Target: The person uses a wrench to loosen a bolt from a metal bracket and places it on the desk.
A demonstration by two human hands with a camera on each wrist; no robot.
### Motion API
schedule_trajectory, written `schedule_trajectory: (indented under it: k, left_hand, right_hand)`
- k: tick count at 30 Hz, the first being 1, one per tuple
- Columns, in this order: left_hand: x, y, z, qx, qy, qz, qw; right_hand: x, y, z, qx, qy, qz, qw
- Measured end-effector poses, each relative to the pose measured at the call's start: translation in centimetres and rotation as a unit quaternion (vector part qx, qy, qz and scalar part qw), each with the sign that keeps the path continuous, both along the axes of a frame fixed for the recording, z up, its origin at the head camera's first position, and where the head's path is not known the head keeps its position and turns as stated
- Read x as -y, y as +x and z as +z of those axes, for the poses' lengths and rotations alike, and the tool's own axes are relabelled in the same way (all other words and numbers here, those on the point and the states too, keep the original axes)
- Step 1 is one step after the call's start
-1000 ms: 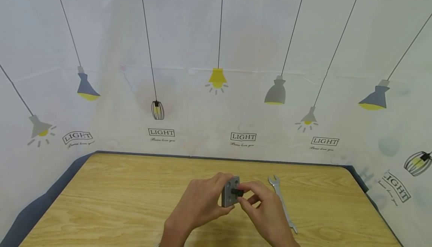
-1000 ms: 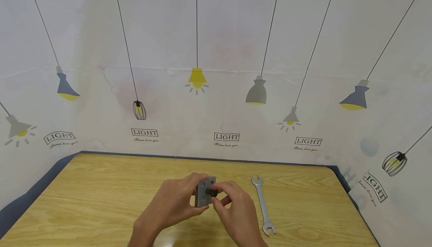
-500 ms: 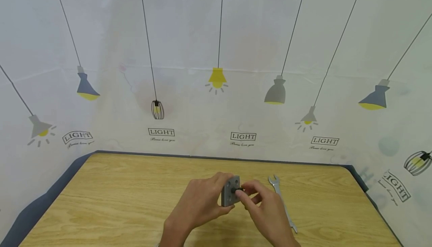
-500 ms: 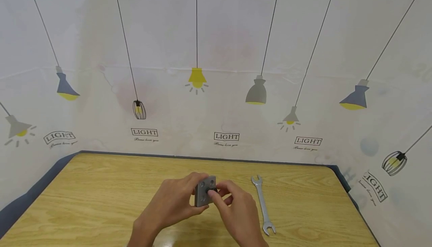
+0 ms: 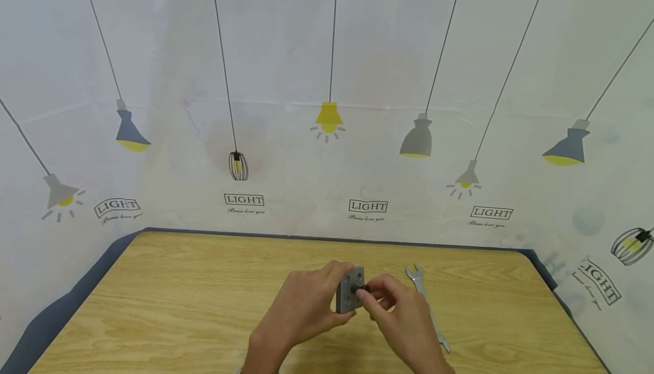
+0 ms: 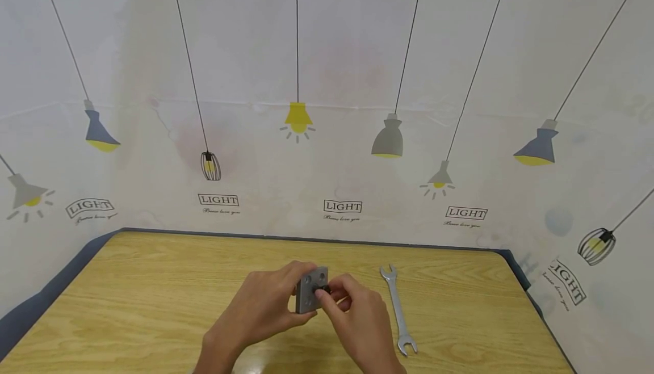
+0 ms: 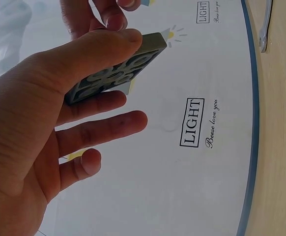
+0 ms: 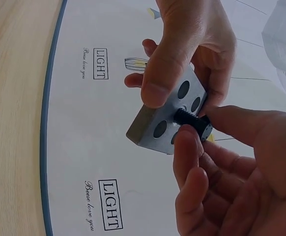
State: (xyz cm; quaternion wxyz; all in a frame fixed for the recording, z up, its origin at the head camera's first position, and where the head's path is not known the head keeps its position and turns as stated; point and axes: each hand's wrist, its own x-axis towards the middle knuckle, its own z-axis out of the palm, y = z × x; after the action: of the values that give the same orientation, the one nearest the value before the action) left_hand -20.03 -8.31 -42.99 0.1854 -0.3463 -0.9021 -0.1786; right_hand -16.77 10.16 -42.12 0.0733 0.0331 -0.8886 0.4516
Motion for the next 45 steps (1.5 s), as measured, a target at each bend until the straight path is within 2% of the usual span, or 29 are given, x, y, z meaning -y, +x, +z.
schedule_trajectory:
  k: [8,21,28,45]
  left_hand:
    - [-0.05,0.00,0.17,0.014,-0.006,0.000,0.9999]
    - [0.04,-0.09,0.16,0.011,-0.005,-0.001,0.9999]
    - [0.13,-0.09,0.16,0.019,0.000,-0.002,0.9998]
    - [0.23,-0.09,0.09,-0.002,0.003,-0.002,1.0000]
  right_hand:
    - [-0.18,0.00,0.10,-0.015,0.004,0.010,0.9998]
    - [-0.12,0.10,0.22,-0.023,-0.009,0.012,0.9996]
    - [-0.10,0.10,0.23,-0.019,-0.013,0.015,0.9996]
    - [-0.11,-0.07,-0.04,0.014,-0.013,-0.003,0.9998]
